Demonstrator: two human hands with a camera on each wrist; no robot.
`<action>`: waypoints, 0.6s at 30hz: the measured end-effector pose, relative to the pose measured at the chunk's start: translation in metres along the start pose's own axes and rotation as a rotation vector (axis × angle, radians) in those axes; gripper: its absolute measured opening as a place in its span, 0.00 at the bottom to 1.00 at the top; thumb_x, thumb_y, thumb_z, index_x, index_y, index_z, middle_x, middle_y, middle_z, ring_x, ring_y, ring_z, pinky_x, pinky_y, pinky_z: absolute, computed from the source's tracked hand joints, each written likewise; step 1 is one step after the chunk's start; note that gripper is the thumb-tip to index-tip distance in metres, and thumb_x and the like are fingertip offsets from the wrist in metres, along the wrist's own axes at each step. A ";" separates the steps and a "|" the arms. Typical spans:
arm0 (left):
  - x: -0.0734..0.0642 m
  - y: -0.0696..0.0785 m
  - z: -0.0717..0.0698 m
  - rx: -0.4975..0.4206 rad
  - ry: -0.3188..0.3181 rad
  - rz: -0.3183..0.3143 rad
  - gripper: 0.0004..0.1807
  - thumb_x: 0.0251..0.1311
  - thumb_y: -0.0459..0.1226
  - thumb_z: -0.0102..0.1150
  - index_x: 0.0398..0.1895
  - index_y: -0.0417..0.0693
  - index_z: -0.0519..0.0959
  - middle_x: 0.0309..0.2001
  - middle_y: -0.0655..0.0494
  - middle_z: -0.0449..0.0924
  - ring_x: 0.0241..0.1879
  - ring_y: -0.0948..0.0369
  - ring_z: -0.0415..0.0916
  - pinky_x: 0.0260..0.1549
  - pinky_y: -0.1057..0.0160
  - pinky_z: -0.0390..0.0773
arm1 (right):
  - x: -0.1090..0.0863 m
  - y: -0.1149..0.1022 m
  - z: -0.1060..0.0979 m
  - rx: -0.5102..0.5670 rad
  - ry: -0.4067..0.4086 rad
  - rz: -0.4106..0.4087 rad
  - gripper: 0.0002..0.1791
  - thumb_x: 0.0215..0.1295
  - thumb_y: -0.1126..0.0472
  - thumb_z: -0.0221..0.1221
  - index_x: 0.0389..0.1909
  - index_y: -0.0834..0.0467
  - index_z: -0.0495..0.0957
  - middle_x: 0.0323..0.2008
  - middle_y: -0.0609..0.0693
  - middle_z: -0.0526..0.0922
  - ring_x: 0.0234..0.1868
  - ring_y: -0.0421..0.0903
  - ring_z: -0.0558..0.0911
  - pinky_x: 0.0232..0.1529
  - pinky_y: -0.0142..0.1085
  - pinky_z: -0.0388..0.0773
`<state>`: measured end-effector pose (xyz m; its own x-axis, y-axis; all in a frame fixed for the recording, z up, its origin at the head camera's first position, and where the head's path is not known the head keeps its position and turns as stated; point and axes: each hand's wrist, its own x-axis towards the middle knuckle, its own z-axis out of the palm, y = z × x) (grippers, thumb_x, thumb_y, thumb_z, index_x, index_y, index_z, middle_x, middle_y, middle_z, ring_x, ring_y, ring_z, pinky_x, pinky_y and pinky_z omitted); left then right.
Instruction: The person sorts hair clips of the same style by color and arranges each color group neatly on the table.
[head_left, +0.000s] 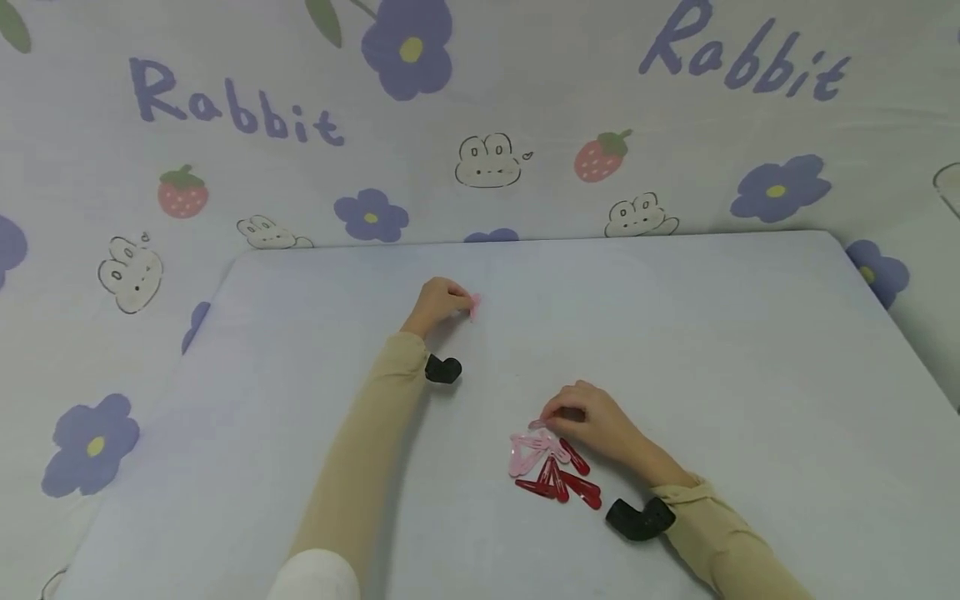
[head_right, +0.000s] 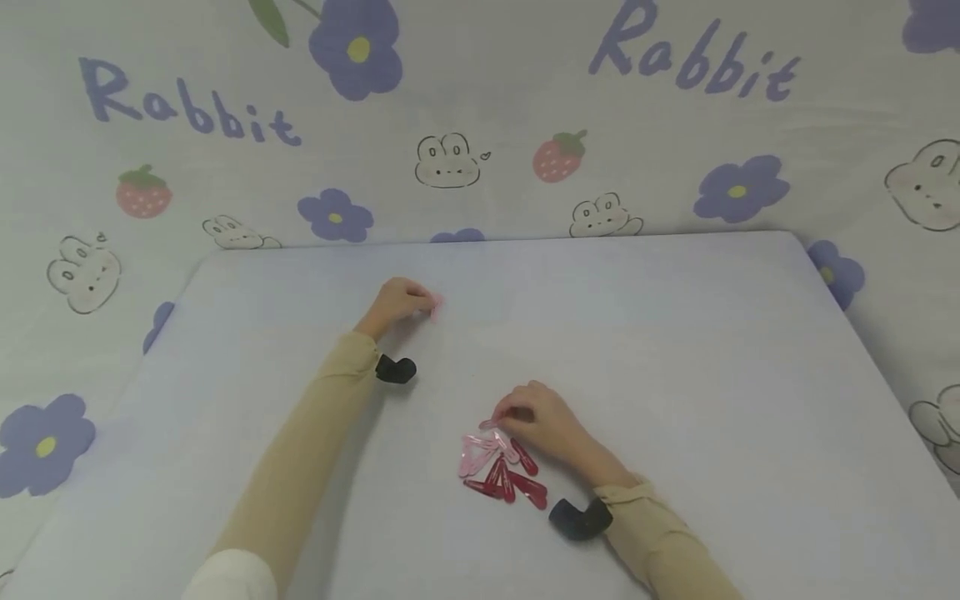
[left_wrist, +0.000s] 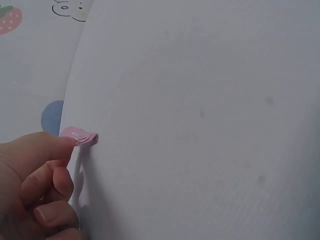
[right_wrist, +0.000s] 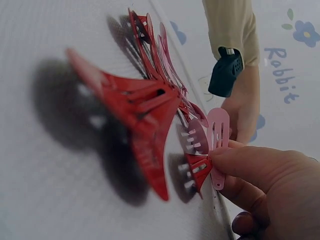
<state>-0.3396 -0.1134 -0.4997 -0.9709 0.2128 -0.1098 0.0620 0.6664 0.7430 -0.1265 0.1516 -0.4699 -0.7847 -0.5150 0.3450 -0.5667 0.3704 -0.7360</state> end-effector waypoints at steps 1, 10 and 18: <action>0.017 -0.023 0.006 -0.021 0.010 0.036 0.16 0.41 0.54 0.66 0.22 0.52 0.83 0.23 0.60 0.78 0.24 0.63 0.69 0.23 0.67 0.68 | 0.000 0.000 0.000 -0.001 -0.001 0.003 0.06 0.51 0.67 0.63 0.30 0.54 0.81 0.29 0.41 0.80 0.31 0.38 0.70 0.30 0.33 0.66; -0.047 0.056 -0.013 0.064 0.113 -0.078 0.06 0.52 0.35 0.60 0.30 0.40 0.80 0.29 0.50 0.78 0.32 0.57 0.71 0.34 0.62 0.68 | 0.000 -0.002 -0.001 -0.017 0.002 0.053 0.07 0.51 0.67 0.63 0.30 0.53 0.81 0.29 0.38 0.78 0.31 0.38 0.70 0.30 0.33 0.67; -0.049 0.042 -0.013 -0.022 0.077 0.083 0.08 0.53 0.36 0.61 0.35 0.41 0.82 0.33 0.51 0.81 0.35 0.59 0.73 0.37 0.65 0.67 | -0.001 0.001 0.002 -0.012 0.006 0.069 0.07 0.51 0.66 0.63 0.30 0.51 0.81 0.29 0.37 0.77 0.30 0.37 0.69 0.30 0.33 0.67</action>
<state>-0.2921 -0.1055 -0.4545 -0.9777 0.2102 0.0028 0.1382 0.6326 0.7620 -0.1254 0.1513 -0.4720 -0.8233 -0.4837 0.2971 -0.5144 0.4143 -0.7509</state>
